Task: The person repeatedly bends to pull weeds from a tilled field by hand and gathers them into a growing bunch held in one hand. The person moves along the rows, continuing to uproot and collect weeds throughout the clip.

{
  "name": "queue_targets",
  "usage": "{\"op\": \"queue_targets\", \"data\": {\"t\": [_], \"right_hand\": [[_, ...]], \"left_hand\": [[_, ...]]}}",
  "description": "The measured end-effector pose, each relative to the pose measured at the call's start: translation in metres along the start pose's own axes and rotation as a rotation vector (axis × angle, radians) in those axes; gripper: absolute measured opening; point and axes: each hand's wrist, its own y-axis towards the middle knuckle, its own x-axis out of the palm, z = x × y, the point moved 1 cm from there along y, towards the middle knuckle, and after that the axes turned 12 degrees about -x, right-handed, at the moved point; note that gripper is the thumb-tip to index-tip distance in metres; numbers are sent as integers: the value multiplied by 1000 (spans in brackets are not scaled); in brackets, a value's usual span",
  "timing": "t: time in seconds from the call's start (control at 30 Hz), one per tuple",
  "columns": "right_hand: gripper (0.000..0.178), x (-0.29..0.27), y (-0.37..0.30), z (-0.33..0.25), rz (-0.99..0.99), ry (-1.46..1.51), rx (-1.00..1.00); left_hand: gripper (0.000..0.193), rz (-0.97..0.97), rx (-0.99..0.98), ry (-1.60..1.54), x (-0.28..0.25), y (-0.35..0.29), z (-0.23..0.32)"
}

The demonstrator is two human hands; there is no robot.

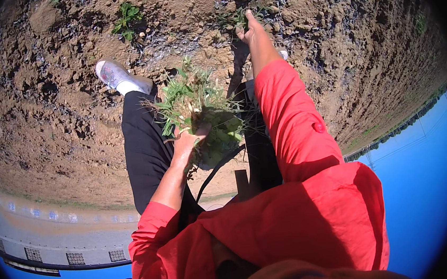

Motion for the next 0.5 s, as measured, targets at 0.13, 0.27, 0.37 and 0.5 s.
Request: {"op": "queue_targets", "data": {"t": [0.13, 0.27, 0.37, 0.5], "right_hand": [[24, -22, 36, 21, -157, 185, 13], [43, -25, 37, 26, 31, -490, -235], [41, -71, 97, 34, 13, -159, -97], [27, -32, 51, 22, 37, -162, -68]], "left_hand": [[33, -17, 38, -52, -6, -11, 9], [18, 35, 48, 143, -3, -4, -5], [13, 123, 463, 557, -9, 4, 7], [29, -95, -171, -137, -12, -10, 42]]}}
